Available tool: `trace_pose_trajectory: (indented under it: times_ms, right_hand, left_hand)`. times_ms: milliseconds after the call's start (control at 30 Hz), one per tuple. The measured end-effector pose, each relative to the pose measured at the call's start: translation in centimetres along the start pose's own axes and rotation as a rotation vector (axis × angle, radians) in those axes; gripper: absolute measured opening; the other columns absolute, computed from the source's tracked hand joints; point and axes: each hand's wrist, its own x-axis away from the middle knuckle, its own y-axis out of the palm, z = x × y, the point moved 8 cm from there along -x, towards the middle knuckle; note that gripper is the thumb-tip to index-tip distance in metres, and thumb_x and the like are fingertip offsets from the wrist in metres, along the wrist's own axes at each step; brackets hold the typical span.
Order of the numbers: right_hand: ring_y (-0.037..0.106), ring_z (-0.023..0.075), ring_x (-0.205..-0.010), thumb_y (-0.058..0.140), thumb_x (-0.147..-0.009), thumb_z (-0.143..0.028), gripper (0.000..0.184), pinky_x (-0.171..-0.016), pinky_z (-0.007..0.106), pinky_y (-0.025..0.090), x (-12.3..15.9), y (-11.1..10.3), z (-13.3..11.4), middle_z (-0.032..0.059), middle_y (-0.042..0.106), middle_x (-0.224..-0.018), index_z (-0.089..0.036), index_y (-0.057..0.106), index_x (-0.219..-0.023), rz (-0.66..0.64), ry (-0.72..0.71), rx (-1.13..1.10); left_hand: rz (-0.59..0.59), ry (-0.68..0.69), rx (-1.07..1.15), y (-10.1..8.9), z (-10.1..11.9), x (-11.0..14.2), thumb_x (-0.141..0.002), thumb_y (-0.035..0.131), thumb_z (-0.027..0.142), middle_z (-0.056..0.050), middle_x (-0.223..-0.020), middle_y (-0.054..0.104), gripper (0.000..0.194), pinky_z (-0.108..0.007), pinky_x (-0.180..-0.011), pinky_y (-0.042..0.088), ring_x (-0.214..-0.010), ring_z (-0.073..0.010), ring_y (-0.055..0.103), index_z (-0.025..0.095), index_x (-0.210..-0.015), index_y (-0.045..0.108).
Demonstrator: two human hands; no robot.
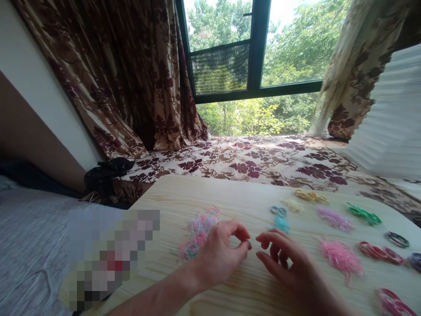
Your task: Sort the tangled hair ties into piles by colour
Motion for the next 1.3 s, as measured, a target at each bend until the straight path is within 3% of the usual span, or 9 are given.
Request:
trace_pose_trajectory:
  times_ms: [400, 833, 1300]
  right_hand:
    - [0.058, 0.0093, -0.051, 0.054, -0.088, -0.023, 0.008, -0.044, 0.020, 0.048, 0.0, -0.7, -1.6, 0.0014, 0.064, -0.076, -0.022, 0.062, -0.088, 0.044, -0.230, 0.155]
    - [0.058, 0.0077, -0.053, 0.055, -0.089, -0.020, 0.012, -0.047, 0.018, 0.048, 0.3, -0.6, -1.5, 0.0019, 0.066, -0.084, -0.022, 0.061, -0.100, 0.026, -0.322, 0.264]
    - [0.059, 0.0078, -0.054, 0.052, -0.091, -0.019, 0.011, -0.049, 0.018, 0.049, 0.3, -0.4, -1.3, 0.0020, 0.065, -0.081, -0.022, 0.061, -0.096, 0.017, -0.334, 0.231]
  left_hand:
    - [0.011, 0.017, 0.023, 0.0, 0.2, 0.1, -0.075, 0.060, 0.016, 0.001, -0.082, 0.069, 0.007, -0.023, -0.078, 0.045, -0.083, -0.0143, 0.063, 0.018, -0.078, 0.065]
    - [-0.007, 0.027, 0.062, 0.1, 0.2, 0.1, -0.075, 0.059, 0.016, 0.000, -0.079, 0.070, 0.007, -0.023, -0.076, 0.047, -0.081, -0.0144, 0.064, 0.017, -0.077, 0.065]
    - [-0.007, 0.041, 0.060, 0.2, 0.3, 0.2, -0.074, 0.059, 0.014, 0.001, -0.080, 0.071, 0.009, -0.021, -0.075, 0.047, -0.079, -0.0134, 0.064, 0.018, -0.078, 0.066]
